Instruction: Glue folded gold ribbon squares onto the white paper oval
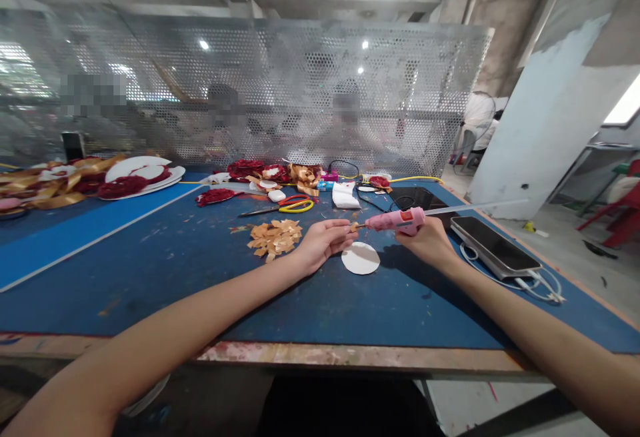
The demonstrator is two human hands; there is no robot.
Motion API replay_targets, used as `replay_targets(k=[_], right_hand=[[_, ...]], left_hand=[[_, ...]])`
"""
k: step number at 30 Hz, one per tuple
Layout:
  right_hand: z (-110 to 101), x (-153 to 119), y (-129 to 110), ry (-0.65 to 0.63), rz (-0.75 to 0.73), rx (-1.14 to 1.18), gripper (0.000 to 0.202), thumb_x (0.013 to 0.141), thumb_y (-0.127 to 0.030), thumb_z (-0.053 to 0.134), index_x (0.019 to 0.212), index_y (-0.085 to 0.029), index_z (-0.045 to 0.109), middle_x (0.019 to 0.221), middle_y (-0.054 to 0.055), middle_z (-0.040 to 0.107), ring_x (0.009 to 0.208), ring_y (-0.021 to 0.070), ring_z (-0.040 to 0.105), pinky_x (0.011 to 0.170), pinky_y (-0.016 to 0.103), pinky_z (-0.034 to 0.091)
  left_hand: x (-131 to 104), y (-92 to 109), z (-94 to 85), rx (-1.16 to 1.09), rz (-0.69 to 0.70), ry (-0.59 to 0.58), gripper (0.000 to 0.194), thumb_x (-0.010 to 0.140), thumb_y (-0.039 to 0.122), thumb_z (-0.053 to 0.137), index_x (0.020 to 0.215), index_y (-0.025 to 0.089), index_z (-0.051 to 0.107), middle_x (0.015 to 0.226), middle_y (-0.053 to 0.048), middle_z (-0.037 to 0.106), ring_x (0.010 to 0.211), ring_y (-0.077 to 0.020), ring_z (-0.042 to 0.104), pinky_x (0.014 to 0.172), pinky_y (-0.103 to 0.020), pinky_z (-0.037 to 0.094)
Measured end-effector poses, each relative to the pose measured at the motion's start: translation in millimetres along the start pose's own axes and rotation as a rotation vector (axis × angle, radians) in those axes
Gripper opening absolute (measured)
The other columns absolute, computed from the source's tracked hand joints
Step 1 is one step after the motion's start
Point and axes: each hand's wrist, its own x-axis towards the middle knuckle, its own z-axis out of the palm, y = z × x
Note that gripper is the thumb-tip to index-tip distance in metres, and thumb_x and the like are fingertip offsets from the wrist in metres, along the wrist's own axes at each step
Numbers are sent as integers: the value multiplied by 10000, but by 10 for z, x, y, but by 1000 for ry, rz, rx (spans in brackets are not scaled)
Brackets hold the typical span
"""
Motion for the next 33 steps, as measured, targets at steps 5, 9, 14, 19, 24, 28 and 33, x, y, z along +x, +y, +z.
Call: replay_targets(k=[5, 9, 14, 19, 24, 28, 33], right_hand=[[-15, -6, -49, -16, -27, 6, 64, 607, -202, 532, 618, -176, 589, 550, -33, 543, 532, 122, 507, 484, 230, 401], [-26, -6, -78, -25, -49, -28, 72, 613, -213, 528, 621, -178, 592, 550, -27, 560, 525, 126, 510, 491, 233, 401], [-35, -13, -110, -22, -75, -76, 59, 614, -221, 523, 619, -194, 575, 566, -22, 569, 529, 133, 508, 509, 246, 403], [-38, -18, -126, -58, -74, -84, 126, 626, -217, 510, 687, -198, 619, 626, -4, 613, 552, 144, 529, 534, 263, 417], [-27, -14, -103, -53, -83, -100, 140, 619, -201, 496, 682, -198, 621, 622, 2, 605, 566, 153, 541, 546, 272, 422], [-19, -10, -85, -66, -87, -111, 173, 619, -201, 481, 715, -192, 625, 640, 11, 603, 576, 158, 542, 563, 279, 427], [-29, -13, -98, -70, -108, -100, 187, 612, -173, 459, 706, -186, 621, 646, 12, 608, 589, 158, 551, 560, 263, 419]], left_hand=[[16, -18, -15, -15, 9, 9, 159, 790, 43, 606, 937, 84, 565, 790, -114, 704, 696, -125, 682, 718, -205, 556], [33, -29, -29, -24, 17, 8, 208, 751, 46, 656, 939, 83, 574, 792, -110, 704, 688, -127, 681, 744, -225, 560], [31, -18, -20, -19, -1, 29, 190, 754, 29, 646, 927, 79, 584, 791, -105, 702, 682, -121, 683, 707, -194, 560], [24, -14, -12, -16, 1, 47, 195, 749, 37, 660, 923, 77, 583, 749, -99, 701, 650, -121, 682, 664, -183, 566], [26, -11, -13, -15, -3, 57, 187, 748, 32, 657, 916, 71, 583, 732, -102, 701, 646, -124, 684, 658, -181, 568], [25, -3, -5, -9, -10, 66, 169, 756, 27, 644, 909, 72, 589, 737, -105, 703, 651, -123, 683, 679, -189, 567], [16, 7, 11, -9, -8, 81, 162, 770, 14, 619, 919, 66, 583, 743, -111, 701, 658, -124, 684, 651, -171, 559]])
